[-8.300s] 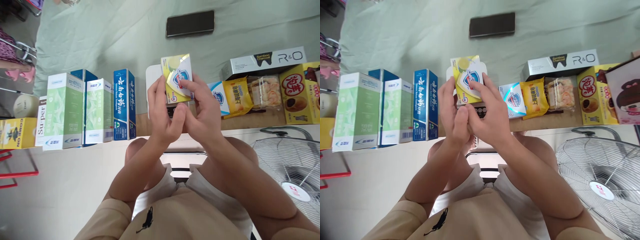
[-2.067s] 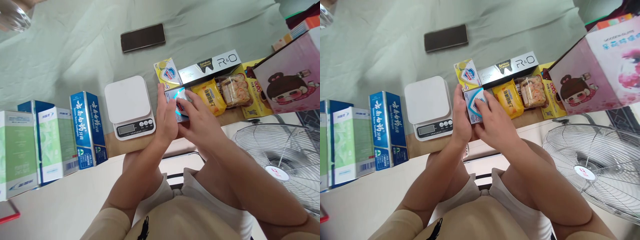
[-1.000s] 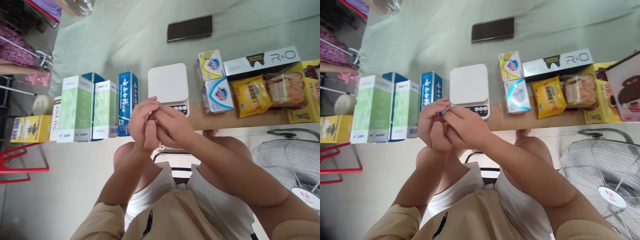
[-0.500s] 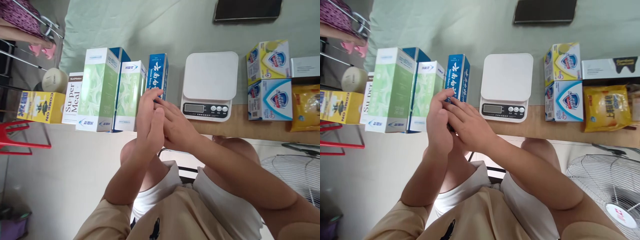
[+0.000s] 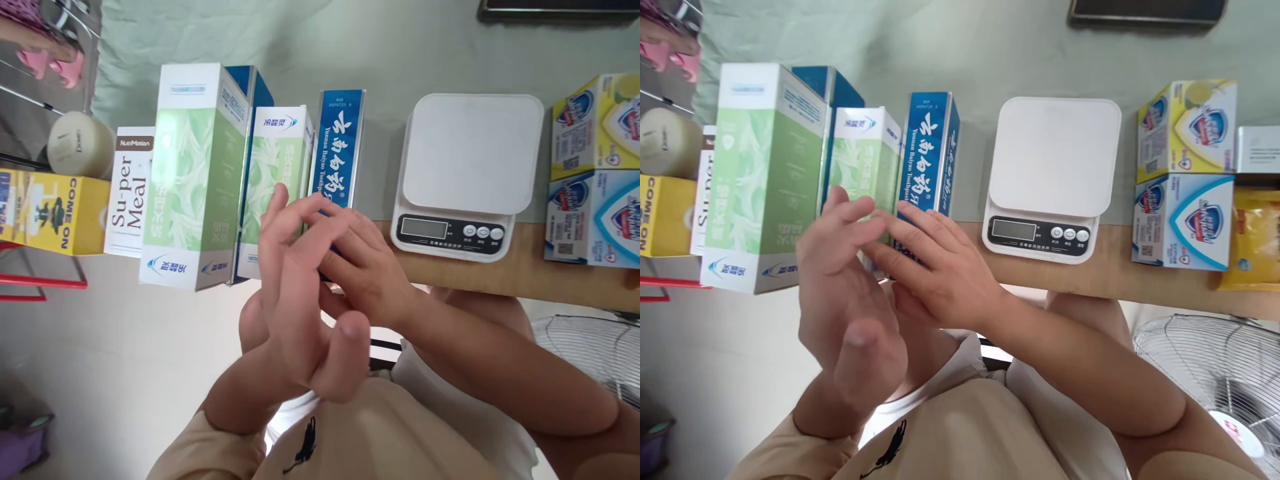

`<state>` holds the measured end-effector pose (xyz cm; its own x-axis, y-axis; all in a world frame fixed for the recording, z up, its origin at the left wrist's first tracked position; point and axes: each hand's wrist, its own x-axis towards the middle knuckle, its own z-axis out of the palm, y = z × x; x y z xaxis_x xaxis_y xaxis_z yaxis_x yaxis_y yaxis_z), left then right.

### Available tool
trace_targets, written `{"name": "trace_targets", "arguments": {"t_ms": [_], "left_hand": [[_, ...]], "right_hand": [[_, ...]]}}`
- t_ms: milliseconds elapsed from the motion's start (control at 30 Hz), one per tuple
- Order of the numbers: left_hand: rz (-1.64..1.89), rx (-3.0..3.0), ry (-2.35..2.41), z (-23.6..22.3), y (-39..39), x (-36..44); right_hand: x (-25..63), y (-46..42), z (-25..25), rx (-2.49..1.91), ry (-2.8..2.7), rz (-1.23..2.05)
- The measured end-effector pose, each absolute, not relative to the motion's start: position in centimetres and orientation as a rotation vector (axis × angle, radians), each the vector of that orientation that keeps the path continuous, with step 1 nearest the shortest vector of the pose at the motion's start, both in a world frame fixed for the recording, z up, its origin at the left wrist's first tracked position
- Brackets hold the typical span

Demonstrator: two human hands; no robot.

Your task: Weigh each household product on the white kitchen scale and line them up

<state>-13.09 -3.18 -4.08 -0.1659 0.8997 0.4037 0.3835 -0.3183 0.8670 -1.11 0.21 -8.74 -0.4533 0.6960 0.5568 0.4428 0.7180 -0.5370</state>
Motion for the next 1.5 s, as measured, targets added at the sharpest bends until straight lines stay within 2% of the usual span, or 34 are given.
{"name": "trace_targets", "arguments": {"t_ms": [200,467,633,933,1100,1267,1500], "left_hand": [[1.658,1.792,1.494,-2.9,-3.6,-13.4],[1.561,1.865,1.641,-3.2,-2.9,-14.4],[1.351,1.947,1.645,-2.8,-2.9,-14.5],[0.977,2.011,1.957,-2.2,-3.1,-15.8],[1.113,1.867,1.863,-1.7,-3.0,-15.8],[1.070,1.769,1.760,-1.9,-3.1,-15.1],[1.405,1.698,1.539,-2.6,-3.0,-13.9]], "right_hand": [[-1.9,-0.2,-9.2,-0.787,-2.271,0.289],[-2.4,-0.4,-9.1,-0.892,-2.165,0.161],[-2.5,-0.3,-9.4,-0.907,-2.010,0.183],[-1.8,-0.5,-9.0,-0.989,-2.063,0.339],[-2.0,-0.6,-9.0,-0.967,-2.042,0.373],[-1.7,-0.7,-9.2,-0.976,-2.025,0.400],[-0.8,-0.6,-8.6,-0.952,-2.051,0.353]]}}
